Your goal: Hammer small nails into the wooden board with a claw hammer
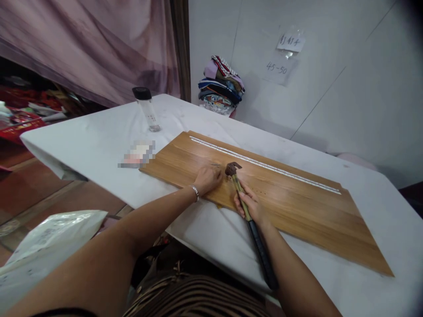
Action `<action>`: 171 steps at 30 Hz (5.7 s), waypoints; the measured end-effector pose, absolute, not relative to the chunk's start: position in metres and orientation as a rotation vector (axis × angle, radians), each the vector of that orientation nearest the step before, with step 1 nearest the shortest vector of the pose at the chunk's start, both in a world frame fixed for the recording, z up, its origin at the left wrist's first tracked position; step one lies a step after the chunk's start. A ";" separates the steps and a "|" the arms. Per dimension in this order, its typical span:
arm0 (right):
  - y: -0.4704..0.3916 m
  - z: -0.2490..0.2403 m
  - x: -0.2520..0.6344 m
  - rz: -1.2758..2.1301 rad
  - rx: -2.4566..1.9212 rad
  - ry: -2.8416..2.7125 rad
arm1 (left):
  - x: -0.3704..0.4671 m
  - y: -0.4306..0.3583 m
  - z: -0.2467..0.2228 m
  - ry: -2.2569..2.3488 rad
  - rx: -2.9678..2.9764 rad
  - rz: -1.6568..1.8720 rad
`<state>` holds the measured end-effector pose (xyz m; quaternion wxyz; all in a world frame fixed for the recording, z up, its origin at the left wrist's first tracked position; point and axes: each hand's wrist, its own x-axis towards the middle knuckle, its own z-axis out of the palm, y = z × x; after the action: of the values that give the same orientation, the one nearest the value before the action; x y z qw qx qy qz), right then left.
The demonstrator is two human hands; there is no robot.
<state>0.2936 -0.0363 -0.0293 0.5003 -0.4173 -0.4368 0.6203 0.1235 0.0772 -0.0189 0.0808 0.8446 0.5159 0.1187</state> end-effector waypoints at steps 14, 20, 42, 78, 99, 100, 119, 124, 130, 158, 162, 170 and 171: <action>-0.035 -0.029 0.294 1.503 -1.016 -1.063 | 0.123 0.078 -0.018 1.562 2.583 0.317; -0.035 -0.030 0.293 1.493 -1.012 -1.058 | 0.124 0.078 -0.017 1.575 2.562 0.304; -0.034 -0.031 0.294 1.487 -1.004 -1.072 | 0.124 0.079 -0.022 1.584 2.572 0.323; -0.034 -0.032 0.295 1.493 -0.998 -1.046 | 0.124 0.080 -0.022 1.574 2.547 0.335; -0.035 -0.033 0.291 1.483 -1.022 -1.075 | 0.121 0.078 -0.021 1.589 2.550 0.315; -0.035 -0.033 0.291 1.485 -1.022 -1.078 | 0.121 0.078 -0.022 1.583 2.555 0.327; -0.032 -0.036 0.293 1.513 -0.963 -1.017 | 0.120 0.077 -0.019 1.576 2.588 0.299; -0.033 -0.035 0.293 1.536 -0.957 -1.000 | 0.121 0.079 -0.021 1.588 2.576 0.279; -0.034 -0.032 0.293 1.539 -0.960 -1.020 | 0.121 0.080 -0.022 1.574 2.590 0.279; -0.036 -0.029 0.293 1.510 -0.991 -1.058 | 0.123 0.079 -0.021 1.581 2.583 0.293; -0.035 -0.029 0.294 1.528 -0.997 -1.038 | 0.122 0.079 -0.022 1.581 2.600 0.303; -0.034 -0.030 0.295 1.532 -0.978 -1.025 | 0.122 0.078 -0.020 1.592 2.582 0.292; -0.034 -0.030 0.294 1.532 -0.979 -1.026 | 0.123 0.078 -0.020 1.591 2.578 0.289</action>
<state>0.2944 -0.0345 -0.0303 0.5031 -0.4053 -0.4248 0.6342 0.1226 0.0777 -0.0197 0.0493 0.8461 0.5222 0.0950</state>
